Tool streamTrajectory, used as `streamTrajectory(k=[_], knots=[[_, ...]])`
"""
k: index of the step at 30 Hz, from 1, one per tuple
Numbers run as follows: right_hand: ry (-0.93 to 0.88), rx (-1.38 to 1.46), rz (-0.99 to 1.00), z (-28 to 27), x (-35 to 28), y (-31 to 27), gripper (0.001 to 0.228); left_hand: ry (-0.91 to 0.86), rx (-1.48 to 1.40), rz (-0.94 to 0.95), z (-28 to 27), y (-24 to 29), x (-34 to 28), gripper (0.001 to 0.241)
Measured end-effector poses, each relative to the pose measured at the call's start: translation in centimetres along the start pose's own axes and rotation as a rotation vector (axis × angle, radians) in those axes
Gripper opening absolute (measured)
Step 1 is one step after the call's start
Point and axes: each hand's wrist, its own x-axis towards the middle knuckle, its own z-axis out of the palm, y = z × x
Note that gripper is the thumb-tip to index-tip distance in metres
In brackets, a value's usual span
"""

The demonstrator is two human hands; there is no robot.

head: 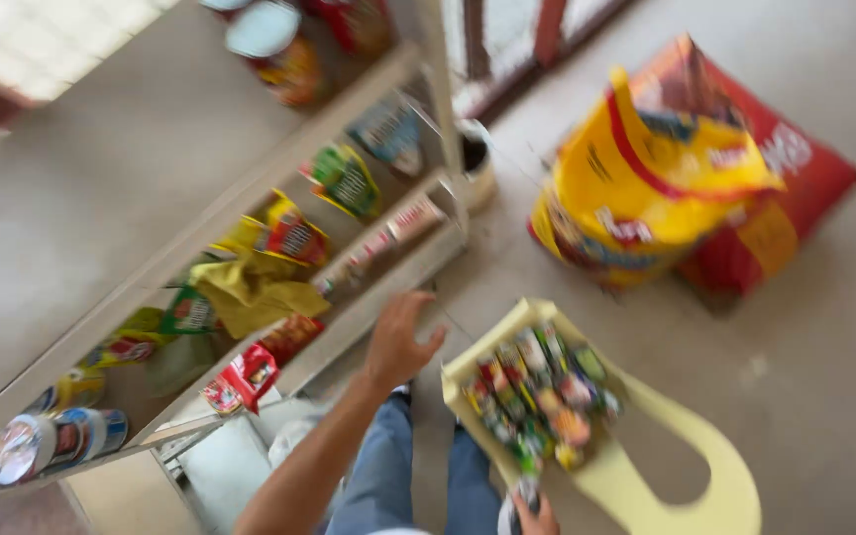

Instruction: Cleaning canned goods with a cloth and then placing them on a shelf in a grocery store.

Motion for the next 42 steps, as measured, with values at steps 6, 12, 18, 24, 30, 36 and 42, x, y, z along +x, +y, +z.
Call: streamTrajectory(k=[6,12,18,24,30,36,42], knots=[[0.103,0.335,0.068,-1.7,-4.8,-7.1,0.053,-1.064,-0.114,-0.165,6.6,3.9,-14.7,0.050],[0.112,0.267,0.253,-6.4,-11.1,-13.9,0.082,-1.253,-0.229,-0.038,14.4,3.0,-25.4,0.055],[0.248,0.309,0.310,-7.9,-15.2,-14.3,0.073,-1.673,0.088,-0.183,24.0,-1.4,-28.2,0.065],[0.261,0.374,0.345,-7.8,-17.5,-14.8,0.067,-1.534,0.088,-0.295,33.7,-3.0,-31.4,0.060],[0.248,0.455,0.362,-7.0,-18.7,-14.5,0.065,-1.432,-0.012,-0.584,39.1,0.7,-32.7,0.075],[0.257,0.444,0.380,-6.2,-18.6,-14.2,0.066,-1.193,-0.015,-0.828,40.5,2.6,-34.8,0.049],[0.242,0.460,0.410,-6.0,-18.3,-14.1,0.069,-0.983,-0.077,-0.976,39.1,5.8,-34.0,0.032]])
